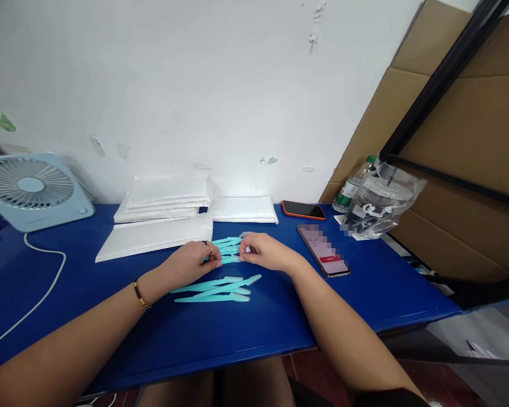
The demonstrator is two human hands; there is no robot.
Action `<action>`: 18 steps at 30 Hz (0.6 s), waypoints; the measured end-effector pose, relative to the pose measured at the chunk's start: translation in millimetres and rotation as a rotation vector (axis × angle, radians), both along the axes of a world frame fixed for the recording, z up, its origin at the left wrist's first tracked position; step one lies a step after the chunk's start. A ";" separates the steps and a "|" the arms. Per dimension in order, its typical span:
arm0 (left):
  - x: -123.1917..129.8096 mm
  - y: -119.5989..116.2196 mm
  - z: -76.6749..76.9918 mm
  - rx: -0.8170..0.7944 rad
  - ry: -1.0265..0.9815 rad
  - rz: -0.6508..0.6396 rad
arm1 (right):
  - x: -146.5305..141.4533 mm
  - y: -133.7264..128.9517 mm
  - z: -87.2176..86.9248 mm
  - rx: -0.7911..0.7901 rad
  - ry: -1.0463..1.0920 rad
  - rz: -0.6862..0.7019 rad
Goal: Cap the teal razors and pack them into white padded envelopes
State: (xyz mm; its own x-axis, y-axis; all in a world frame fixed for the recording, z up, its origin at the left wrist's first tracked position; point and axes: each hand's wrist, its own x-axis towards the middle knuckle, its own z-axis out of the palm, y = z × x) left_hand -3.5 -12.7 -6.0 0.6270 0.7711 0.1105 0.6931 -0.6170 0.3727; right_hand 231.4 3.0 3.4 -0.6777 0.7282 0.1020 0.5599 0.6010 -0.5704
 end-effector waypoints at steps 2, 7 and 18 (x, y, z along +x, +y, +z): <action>1.0 2.0 -0.7 0.003 -0.015 0.028 | -0.9 -0.1 -1.3 -0.028 0.017 -0.018; -1.7 8.0 -1.4 0.080 0.018 0.087 | 3.7 5.3 -5.0 -0.075 0.061 -0.091; -7.6 5.8 4.0 0.085 0.003 0.130 | 0.5 1.1 -0.7 0.084 0.039 -0.106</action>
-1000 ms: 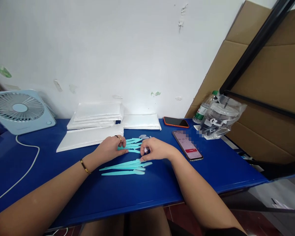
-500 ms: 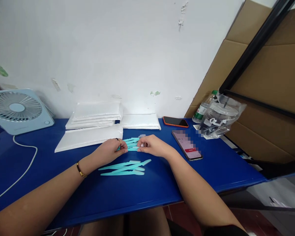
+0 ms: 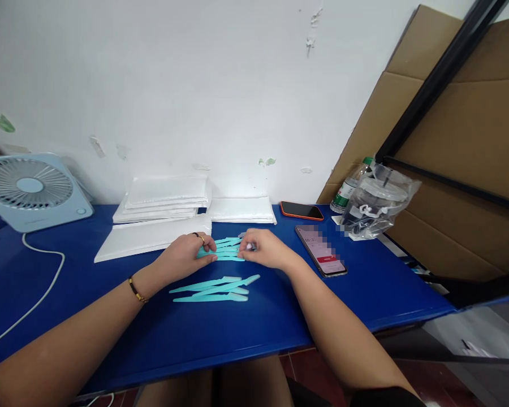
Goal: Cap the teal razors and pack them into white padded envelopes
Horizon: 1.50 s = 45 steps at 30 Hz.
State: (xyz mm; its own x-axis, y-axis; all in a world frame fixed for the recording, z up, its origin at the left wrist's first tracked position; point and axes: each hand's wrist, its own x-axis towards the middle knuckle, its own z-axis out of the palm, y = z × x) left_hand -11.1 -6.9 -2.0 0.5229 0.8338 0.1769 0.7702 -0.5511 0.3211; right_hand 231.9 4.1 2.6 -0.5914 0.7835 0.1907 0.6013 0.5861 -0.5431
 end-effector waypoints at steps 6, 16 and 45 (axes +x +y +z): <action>1.5 -18.3 9.4 -0.164 0.091 -0.180 | -20.7 -13.4 0.8 -0.136 -0.126 0.159; 5.2 -4.3 0.5 0.028 0.120 -0.049 | -13.6 -5.0 -0.8 -0.065 -0.108 0.069; -1.7 -0.9 6.9 0.094 0.068 0.048 | 11.3 7.4 3.1 0.041 -0.111 -0.157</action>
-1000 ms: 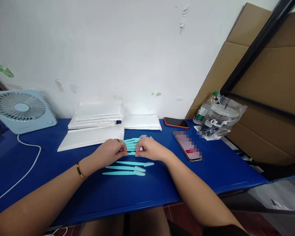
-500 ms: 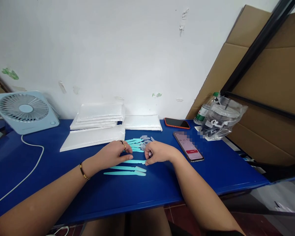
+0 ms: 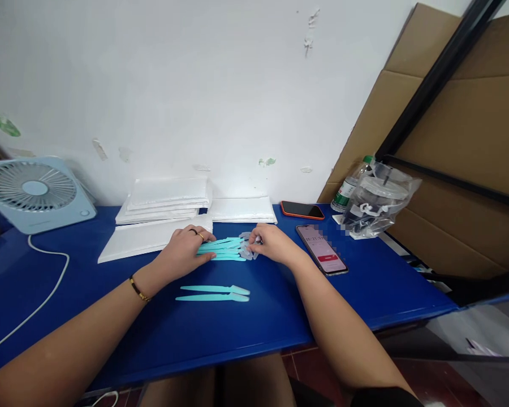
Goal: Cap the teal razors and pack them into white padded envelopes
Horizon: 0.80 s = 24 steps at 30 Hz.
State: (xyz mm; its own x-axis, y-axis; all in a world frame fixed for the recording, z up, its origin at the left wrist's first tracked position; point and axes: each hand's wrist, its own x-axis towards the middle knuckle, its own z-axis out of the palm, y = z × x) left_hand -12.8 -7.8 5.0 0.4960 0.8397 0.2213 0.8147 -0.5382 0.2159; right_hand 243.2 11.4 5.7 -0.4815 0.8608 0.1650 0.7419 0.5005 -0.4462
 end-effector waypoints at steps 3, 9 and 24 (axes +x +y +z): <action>5.1 -13.7 6.0 -0.115 0.014 -0.167 | 0.6 -2.8 2.2 -0.012 0.031 0.024; 12.8 -24.6 2.6 -0.245 0.061 -0.205 | -6.1 -18.3 12.1 -0.260 0.065 0.233; 3.6 -9.5 9.0 -0.119 -0.009 -0.089 | 1.6 3.4 -3.9 -0.067 0.124 -0.085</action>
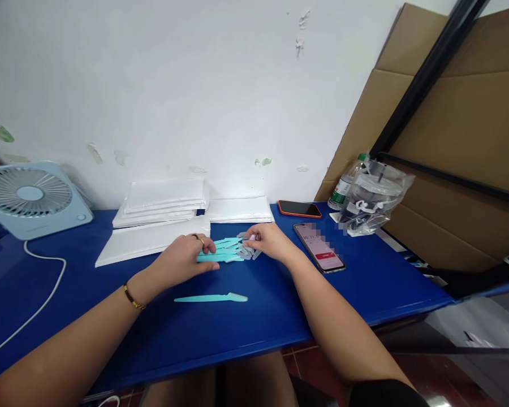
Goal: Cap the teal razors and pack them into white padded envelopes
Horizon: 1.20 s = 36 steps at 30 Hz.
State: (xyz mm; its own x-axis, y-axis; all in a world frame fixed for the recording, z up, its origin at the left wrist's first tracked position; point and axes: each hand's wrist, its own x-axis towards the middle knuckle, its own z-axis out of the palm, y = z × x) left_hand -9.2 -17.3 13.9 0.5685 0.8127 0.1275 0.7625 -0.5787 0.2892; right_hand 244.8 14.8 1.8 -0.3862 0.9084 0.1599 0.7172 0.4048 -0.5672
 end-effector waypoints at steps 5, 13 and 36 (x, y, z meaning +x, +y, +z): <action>6.3 -25.4 -1.1 -0.218 0.077 -0.227 | -0.9 -6.3 3.5 -0.010 0.078 0.097; 0.8 -8.2 -1.2 -0.493 -0.246 -0.010 | -10.7 -22.6 10.2 -0.125 0.317 0.364; -5.5 4.0 -1.6 0.021 -0.215 0.070 | -15.6 -14.2 3.4 -0.165 0.727 0.087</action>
